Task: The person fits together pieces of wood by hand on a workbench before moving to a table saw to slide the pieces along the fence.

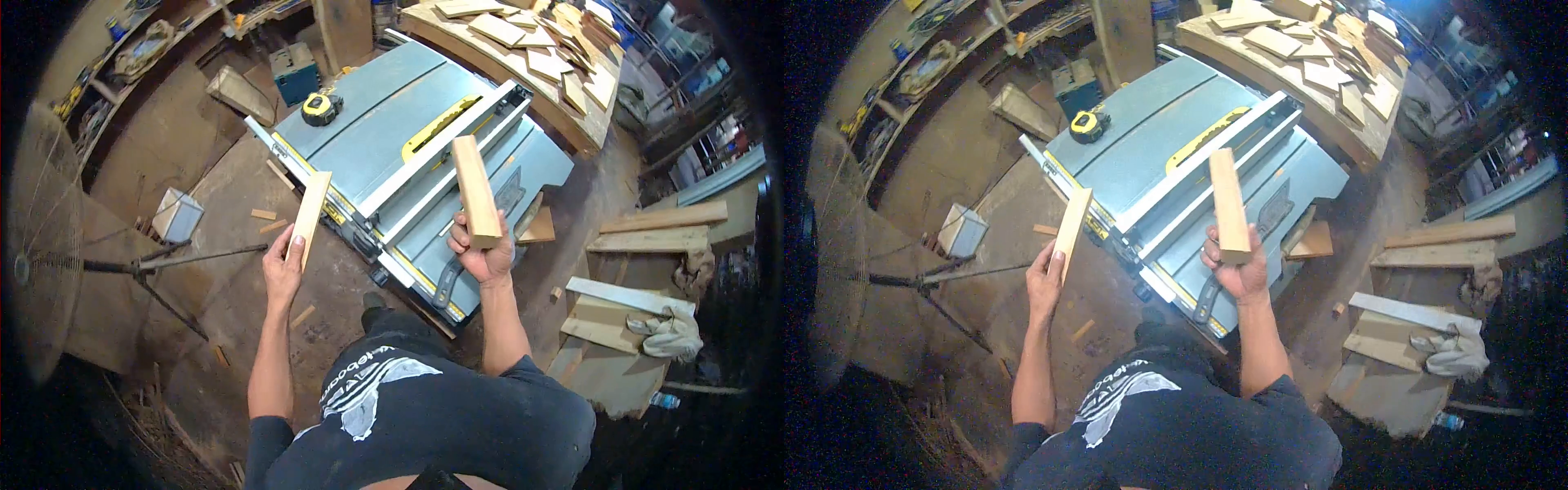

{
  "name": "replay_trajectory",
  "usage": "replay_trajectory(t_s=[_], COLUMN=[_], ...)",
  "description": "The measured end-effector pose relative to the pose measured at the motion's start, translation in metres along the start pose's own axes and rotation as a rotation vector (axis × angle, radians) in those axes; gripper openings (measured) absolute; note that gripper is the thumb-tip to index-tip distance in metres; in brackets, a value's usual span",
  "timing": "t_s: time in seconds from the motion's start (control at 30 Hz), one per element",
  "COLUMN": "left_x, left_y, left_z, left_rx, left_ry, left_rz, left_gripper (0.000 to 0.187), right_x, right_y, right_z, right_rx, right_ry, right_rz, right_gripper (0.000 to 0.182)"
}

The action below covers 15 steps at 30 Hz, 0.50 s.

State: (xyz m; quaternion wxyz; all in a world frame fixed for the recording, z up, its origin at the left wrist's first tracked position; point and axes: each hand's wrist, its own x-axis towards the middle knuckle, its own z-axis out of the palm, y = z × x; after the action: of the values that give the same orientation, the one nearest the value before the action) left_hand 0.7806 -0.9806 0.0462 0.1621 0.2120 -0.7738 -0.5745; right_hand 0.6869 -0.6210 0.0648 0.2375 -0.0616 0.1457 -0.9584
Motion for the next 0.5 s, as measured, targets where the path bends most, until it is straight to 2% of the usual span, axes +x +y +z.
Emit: replay_trajectory(t_s=[0.07, 0.23, 0.3, 0.33, 0.4, 0.43, 0.5], left_x=[0.040, 0.125, 0.159, 0.167, 0.172, 0.173, 0.176], left_y=[-0.001, -0.031, -0.061, -0.056, -0.035, -0.040, -0.039], left_z=[0.001, 0.010, 0.021, 0.025, 0.031, 0.039, 0.056], left_rx=[0.066, 0.141, 0.036, 0.031, -0.018, 0.025, 0.031], left_ry=[-0.099, -0.260, -0.358, -0.399, -0.581, -0.642, -0.766], left_rz=[0.009, 0.024, 0.056, 0.066, -0.106, -0.027, 0.143], left_gripper=[0.049, 0.052, 0.052, 0.051, 0.051, 0.052, 0.053], right_x=[0.008, 0.013, 0.020, 0.023, 0.032, 0.036, 0.042], right_y=[0.012, 0.056, 0.078, 0.091, 0.114, 0.125, 0.143], right_z=[-0.013, 0.028, 0.041, 0.042, 0.046, 0.052, 0.051], right_rx=[-0.200, -0.155, -0.055, -0.056, 0.082, 0.064, -0.009], right_ry=[0.052, 0.159, 0.268, 0.290, 0.278, 0.312, 0.334], right_rz=[-0.053, -0.108, -0.098, -0.126, -0.253, -0.310, -0.446], right_gripper=[0.064, 0.055, 0.051, 0.051, 0.054, 0.062, 0.065])
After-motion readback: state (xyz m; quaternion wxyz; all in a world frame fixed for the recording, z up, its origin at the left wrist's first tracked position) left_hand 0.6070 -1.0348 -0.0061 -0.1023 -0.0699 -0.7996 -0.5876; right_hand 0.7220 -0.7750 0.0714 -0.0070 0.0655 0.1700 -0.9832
